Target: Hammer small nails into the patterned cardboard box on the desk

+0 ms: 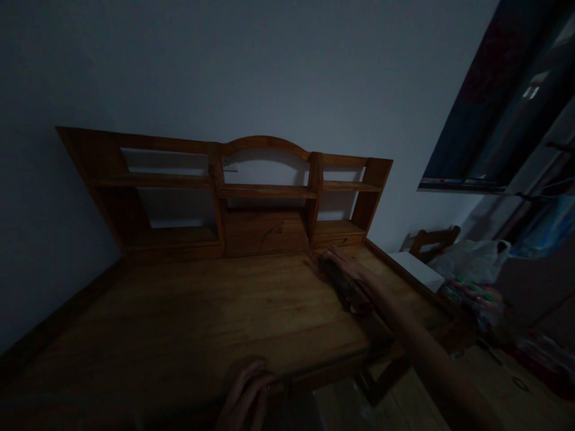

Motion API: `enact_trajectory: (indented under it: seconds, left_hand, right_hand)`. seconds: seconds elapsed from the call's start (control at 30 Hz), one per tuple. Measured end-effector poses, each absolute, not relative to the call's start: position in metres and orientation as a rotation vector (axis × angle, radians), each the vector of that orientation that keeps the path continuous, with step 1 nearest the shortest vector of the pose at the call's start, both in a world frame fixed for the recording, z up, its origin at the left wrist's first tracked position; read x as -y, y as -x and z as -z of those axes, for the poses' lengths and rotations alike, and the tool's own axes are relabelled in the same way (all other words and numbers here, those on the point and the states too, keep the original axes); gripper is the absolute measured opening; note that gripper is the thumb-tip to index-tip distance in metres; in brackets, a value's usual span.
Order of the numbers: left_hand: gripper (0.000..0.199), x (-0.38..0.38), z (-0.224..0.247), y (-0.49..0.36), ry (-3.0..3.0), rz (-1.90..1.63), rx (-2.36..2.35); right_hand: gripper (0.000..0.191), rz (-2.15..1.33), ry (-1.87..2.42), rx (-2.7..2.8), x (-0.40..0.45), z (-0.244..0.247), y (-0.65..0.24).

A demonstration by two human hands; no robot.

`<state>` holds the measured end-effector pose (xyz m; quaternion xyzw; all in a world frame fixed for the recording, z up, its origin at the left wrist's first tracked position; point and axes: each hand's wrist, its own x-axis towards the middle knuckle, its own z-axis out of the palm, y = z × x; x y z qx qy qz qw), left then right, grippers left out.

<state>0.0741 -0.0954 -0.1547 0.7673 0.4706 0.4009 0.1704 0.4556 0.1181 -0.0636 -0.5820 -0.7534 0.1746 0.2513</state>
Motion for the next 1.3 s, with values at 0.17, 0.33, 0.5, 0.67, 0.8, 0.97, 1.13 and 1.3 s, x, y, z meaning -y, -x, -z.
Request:
enact_trajectory:
  seconds: [0.17, 0.33, 0.5, 0.67, 0.8, 0.97, 1.13, 1.3]
  left_hand:
    - [0.031, 0.099, 0.144, -0.073, -2.089, -1.16, -1.333]
    - [0.033, 0.098, 0.143, -0.071, -2.007, -1.139, -1.337]
    - [0.035, 0.097, 0.143, -0.065, -1.876, -1.149, -1.325]
    - [0.037, 0.095, 0.142, -0.06, -1.826, -1.145, -1.3]
    - [0.038, 0.094, 0.143, -0.061, -1.85, -1.179, -1.312]
    - [0.037, 0.096, 0.144, -0.062, -1.843, -1.187, -1.34]
    - [0.038, 0.095, 0.145, -0.06, -1.86, -1.14, -1.302]
    - [0.035, 0.094, 0.147, -0.059, -1.79, -1.157, -1.298]
  right_hand:
    - [0.072, -0.386, 1.58, 2.159, -0.093, 0.067, -0.448]
    - [0.066, -0.269, 1.626, 2.268, -0.087, 0.081, -0.441]
    - [0.062, -0.268, 1.622, 2.32, -0.088, 0.087, -0.438]
    - [0.063, -0.305, 1.624, 2.261, -0.087, 0.078, -0.439]
    - [0.066, -0.314, 1.595, 2.226, -0.092, 0.074, -0.442]
    - [0.066, -0.402, 1.635, 2.222, -0.097, 0.087, -0.443]
    - [0.066, -0.422, 1.586, 2.173, -0.095, 0.077, -0.446]
    - [0.066, -0.346, 1.542, 1.918, -0.083, 0.048, -0.47]
